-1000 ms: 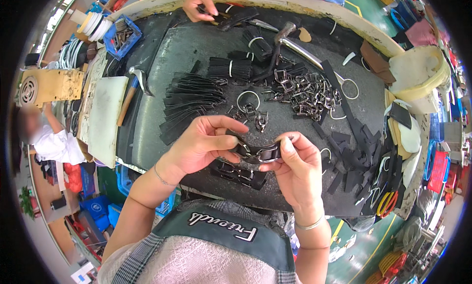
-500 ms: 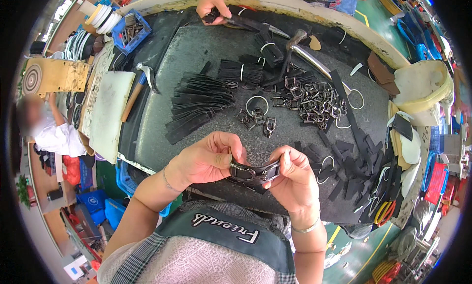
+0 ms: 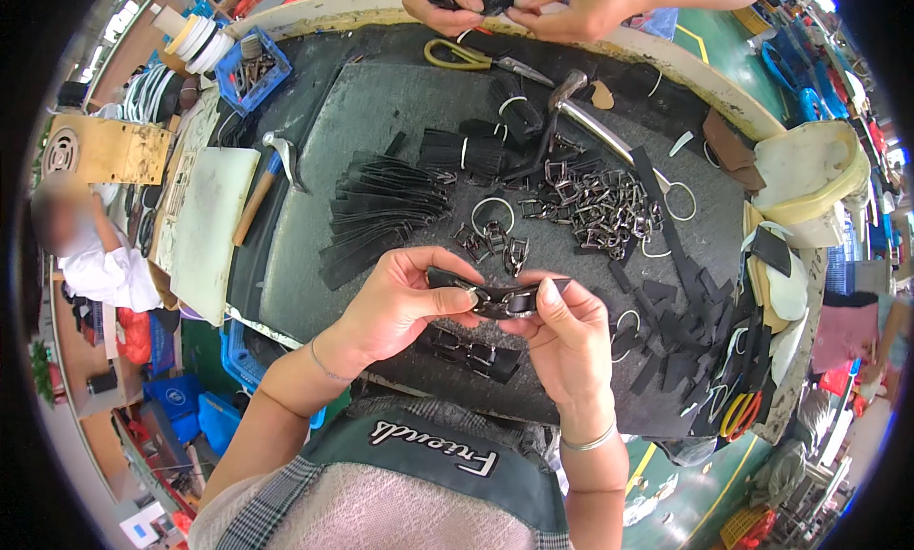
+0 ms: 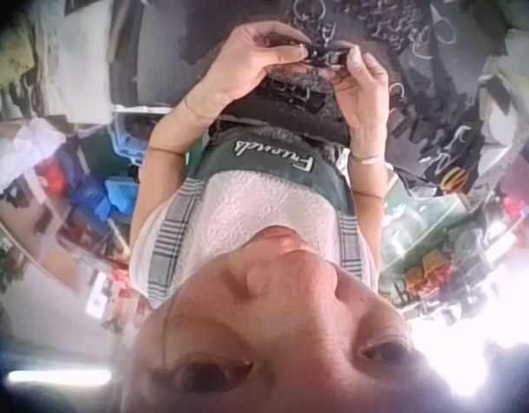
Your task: The person is assembling leather strips and metal buckles for footwear components.
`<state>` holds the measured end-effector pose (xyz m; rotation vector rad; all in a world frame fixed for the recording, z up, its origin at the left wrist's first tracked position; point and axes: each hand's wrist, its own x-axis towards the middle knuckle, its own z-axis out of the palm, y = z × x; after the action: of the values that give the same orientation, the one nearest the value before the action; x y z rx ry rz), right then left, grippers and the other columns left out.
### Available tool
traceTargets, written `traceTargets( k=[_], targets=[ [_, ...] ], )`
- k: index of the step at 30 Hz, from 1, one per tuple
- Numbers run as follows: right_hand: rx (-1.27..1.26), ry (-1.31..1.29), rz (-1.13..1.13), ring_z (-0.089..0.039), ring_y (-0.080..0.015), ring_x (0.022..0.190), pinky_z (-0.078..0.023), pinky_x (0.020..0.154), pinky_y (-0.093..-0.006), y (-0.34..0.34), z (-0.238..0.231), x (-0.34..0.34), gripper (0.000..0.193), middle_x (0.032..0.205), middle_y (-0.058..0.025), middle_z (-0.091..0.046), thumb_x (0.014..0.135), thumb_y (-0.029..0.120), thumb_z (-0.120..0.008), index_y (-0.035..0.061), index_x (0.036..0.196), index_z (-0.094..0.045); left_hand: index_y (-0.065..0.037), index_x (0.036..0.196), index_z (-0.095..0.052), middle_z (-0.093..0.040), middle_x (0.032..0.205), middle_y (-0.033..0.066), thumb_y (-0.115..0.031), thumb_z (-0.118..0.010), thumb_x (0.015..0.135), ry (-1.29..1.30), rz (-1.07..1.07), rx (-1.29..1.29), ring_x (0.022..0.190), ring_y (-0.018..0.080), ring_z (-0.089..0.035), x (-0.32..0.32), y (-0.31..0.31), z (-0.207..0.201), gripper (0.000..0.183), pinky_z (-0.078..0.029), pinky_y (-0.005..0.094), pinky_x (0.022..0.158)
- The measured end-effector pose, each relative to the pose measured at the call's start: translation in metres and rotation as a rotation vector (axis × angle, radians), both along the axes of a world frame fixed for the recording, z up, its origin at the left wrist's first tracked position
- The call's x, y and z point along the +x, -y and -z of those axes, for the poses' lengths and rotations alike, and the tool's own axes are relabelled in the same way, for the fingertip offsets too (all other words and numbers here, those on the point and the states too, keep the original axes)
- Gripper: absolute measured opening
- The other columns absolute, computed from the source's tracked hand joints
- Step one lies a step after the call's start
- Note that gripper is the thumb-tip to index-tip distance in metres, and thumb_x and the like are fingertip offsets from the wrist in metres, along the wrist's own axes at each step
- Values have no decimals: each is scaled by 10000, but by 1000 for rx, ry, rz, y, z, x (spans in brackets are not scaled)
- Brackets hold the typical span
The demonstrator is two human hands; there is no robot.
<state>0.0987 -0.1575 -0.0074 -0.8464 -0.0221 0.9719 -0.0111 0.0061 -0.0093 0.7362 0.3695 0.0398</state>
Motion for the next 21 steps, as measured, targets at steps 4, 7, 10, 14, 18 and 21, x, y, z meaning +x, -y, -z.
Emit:
traceTargets(
  k=[4,7,10,14,18,21],
  targets=[
    [91,-240,7,-647,-175,688,-556,619,-281,3,-1,5,207,805,-97,-653,937,164,-516,-20,943,-611,59,1112,-582,-642,997,195,-23,-600,856,58,85,-244,878,279,-665,2,-6,-2,269,-565,345,812],
    [66,-141,46,-666,-203,762,-567,659,-311,-1,3,14,248,876,-131,-669,958,191,-481,-16,962,-617,65,1165,-549,-631,1042,215,-51,-535,900,33,54,-203,920,317,-655,6,-10,-1,289,-553,375,851],
    [-9,-67,44,-673,-218,787,-575,691,-325,-7,-8,13,260,920,-143,-670,966,188,-466,-21,955,-619,61,1180,-536,-634,1041,207,-55,-535,901,-24,-13,-83,929,309,-653,6,-9,1,302,-555,369,847],
    [53,-75,31,-674,-224,768,-580,699,-308,3,4,16,207,918,-148,-666,950,149,-492,-23,940,-607,56,1145,-559,-640,1023,191,-71,-553,896,-29,12,-203,924,290,-655,3,-16,2,280,-561,366,836],
    [36,-190,-24,-672,-230,765,-581,699,-307,8,5,15,186,913,-158,-662,946,115,-488,-32,937,-602,51,1080,-605,-640,1009,174,-39,-577,880,-19,78,-387,899,265,-661,-1,-17,3,221,-562,336,826],
    [-71,-67,24,-681,-248,794,-591,685,-314,16,5,10,172,900,-169,-666,940,84,-495,-42,942,-613,55,1045,-612,-663,920,159,-27,-612,851,-116,-3,74,805,242,-678,-6,-7,3,210,-585,318,734]
  ],
)
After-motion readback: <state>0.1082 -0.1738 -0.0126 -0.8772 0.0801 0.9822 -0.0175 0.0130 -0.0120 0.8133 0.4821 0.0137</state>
